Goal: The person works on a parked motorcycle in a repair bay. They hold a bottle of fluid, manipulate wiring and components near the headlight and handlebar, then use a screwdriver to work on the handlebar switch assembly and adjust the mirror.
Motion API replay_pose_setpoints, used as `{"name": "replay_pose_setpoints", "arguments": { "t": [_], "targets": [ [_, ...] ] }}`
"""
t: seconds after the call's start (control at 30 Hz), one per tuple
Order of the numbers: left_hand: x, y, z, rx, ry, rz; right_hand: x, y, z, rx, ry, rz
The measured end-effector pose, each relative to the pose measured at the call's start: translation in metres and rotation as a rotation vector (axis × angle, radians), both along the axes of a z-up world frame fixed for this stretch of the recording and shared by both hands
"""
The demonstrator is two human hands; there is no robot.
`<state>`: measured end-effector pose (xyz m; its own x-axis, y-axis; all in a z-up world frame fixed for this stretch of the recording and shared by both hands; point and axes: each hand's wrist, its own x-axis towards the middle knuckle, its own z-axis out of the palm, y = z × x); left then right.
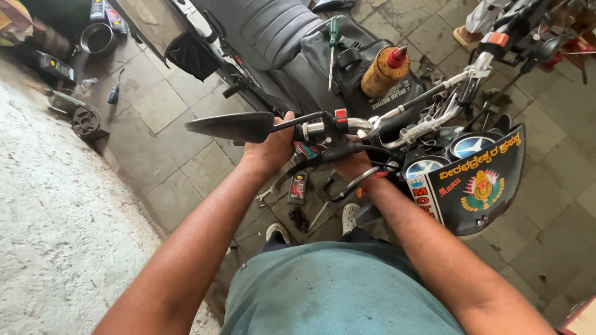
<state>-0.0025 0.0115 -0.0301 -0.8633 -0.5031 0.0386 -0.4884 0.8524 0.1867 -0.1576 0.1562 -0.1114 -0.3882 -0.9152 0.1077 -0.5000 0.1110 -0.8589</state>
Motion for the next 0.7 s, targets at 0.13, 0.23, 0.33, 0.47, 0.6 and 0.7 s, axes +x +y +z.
{"name": "replay_pose_setpoints", "arguments": {
  "t": [0.13,0.23,0.33,0.47,0.6,0.7],
  "targets": [
    [-0.002,-0.007,0.015,0.13,0.099,-0.031,-0.004,0.001,-0.01,-0.103,0.052,0.025],
    [-0.008,-0.018,0.021,0.286,0.095,-0.082,-0.01,0.001,-0.035,-0.035,0.138,0.032],
    [-0.015,-0.023,0.029,0.428,-0.182,-0.021,-0.016,0.004,-0.054,-0.06,-0.084,0.061],
    [-0.004,-0.017,0.016,0.289,0.014,-0.075,-0.005,0.001,-0.015,-0.076,-0.167,0.059],
    [0.008,0.011,0.024,-0.088,0.404,-0.093,0.0,0.002,-0.004,-0.09,-0.33,0.047],
    [0.007,0.016,0.019,-0.004,0.415,-0.018,-0.003,0.002,-0.009,-0.067,-0.262,0.051]
  ]
}}
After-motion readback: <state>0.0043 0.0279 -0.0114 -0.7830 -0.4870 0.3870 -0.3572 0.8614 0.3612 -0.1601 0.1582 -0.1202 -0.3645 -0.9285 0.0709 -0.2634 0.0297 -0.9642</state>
